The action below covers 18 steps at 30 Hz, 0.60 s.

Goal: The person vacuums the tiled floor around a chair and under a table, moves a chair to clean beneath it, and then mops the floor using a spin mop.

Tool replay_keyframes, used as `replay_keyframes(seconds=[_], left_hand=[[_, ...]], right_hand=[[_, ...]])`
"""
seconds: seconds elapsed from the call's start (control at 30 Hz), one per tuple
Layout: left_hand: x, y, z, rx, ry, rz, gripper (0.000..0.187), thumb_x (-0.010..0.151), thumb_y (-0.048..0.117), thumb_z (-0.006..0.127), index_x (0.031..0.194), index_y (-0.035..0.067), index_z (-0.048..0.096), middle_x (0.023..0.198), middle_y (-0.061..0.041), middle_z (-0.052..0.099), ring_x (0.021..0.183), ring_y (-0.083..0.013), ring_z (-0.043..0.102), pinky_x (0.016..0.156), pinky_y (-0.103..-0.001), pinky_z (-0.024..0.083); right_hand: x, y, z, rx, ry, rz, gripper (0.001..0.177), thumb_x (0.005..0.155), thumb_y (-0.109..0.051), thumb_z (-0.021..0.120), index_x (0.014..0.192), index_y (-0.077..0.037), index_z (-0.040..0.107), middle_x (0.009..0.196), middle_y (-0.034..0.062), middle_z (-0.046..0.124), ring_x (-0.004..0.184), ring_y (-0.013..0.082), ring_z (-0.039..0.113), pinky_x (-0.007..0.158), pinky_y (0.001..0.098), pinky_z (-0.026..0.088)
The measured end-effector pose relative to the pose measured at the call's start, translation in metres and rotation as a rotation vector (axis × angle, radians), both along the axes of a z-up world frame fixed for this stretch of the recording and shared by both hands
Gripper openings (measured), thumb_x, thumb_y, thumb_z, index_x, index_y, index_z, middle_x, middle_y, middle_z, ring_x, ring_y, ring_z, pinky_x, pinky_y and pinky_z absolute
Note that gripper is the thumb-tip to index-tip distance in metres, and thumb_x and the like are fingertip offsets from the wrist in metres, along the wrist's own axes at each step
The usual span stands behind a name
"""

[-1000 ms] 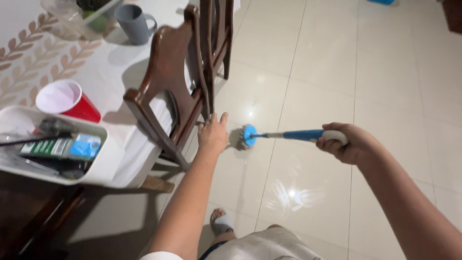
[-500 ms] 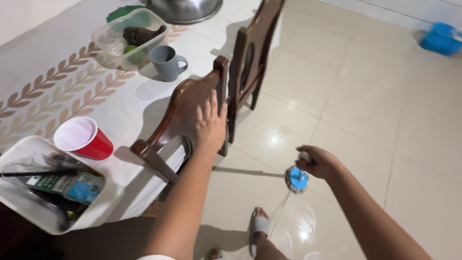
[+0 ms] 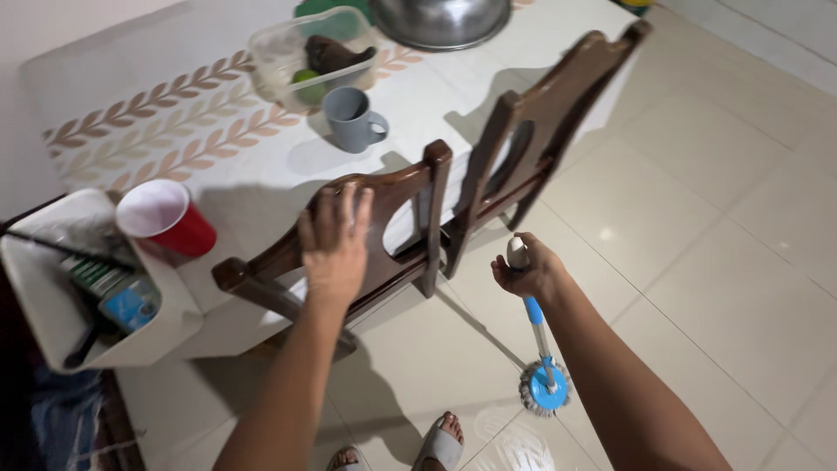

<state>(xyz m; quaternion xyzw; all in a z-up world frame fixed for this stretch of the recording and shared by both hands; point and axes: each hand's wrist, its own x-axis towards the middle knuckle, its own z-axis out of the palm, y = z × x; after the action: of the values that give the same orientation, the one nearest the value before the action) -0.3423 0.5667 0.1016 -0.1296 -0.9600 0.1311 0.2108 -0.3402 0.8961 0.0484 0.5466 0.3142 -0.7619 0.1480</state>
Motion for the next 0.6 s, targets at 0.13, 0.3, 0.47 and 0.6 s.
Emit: replay_keyframes(seconds=[0.13, 0.3, 0.47, 0.6], left_hand=[[0.017, -0.047, -0.004, 0.350, -0.008, 0.095, 0.098, 0.084, 0.018, 0.079, 0.164, 0.012, 0.024, 0.135, -0.017, 0.054, 0.122, -0.0372, 0.054, 0.111, -0.051, 0.043], [0.014, -0.061, -0.007, 0.439, -0.129, 0.247, 0.066, 0.075, 0.022, 0.084, 0.128, 0.003, 0.049, 0.118, -0.017, 0.063, 0.114, -0.0350, 0.060, 0.103, -0.050, 0.045], [0.016, -0.048, -0.010, 0.432, -0.030, 0.285, 0.055, 0.077, 0.017, 0.082, 0.119, 0.001, 0.052, 0.116, -0.018, 0.063, 0.113, -0.0354, 0.060, 0.104, -0.048, 0.045], [0.017, -0.052, -0.013, 0.402, 0.040, 0.235, 0.046, 0.082, 0.013, 0.080, 0.116, 0.000, 0.051, 0.114, -0.018, 0.063, 0.110, -0.0354, 0.060, 0.103, -0.048, 0.045]], right_hand=[[-0.012, -0.013, -0.010, 0.044, 0.033, 0.107, 0.072, 0.095, -0.048, 0.066, 0.131, 0.010, 0.047, 0.113, 0.0254, 0.061, 0.095, 0.0314, 0.069, 0.085, 0.0404, 0.061], [-0.036, 0.020, -0.035, 0.061, 0.149, 0.076, 0.082, 0.093, -0.058, 0.062, 0.141, 0.006, 0.040, 0.117, 0.0260, 0.061, 0.104, 0.0323, 0.067, 0.088, 0.0423, 0.059], [-0.062, 0.067, -0.023, 0.254, 0.255, 0.060, 0.085, 0.097, -0.059, 0.054, 0.150, 0.002, 0.032, 0.131, 0.0273, 0.049, 0.108, 0.0343, 0.067, 0.091, 0.0443, 0.059], [-0.074, 0.087, -0.013, 0.293, 0.261, -0.005, 0.085, 0.098, -0.061, 0.052, 0.151, 0.002, 0.032, 0.133, 0.0287, 0.048, 0.109, 0.0360, 0.068, 0.090, 0.0458, 0.061]])
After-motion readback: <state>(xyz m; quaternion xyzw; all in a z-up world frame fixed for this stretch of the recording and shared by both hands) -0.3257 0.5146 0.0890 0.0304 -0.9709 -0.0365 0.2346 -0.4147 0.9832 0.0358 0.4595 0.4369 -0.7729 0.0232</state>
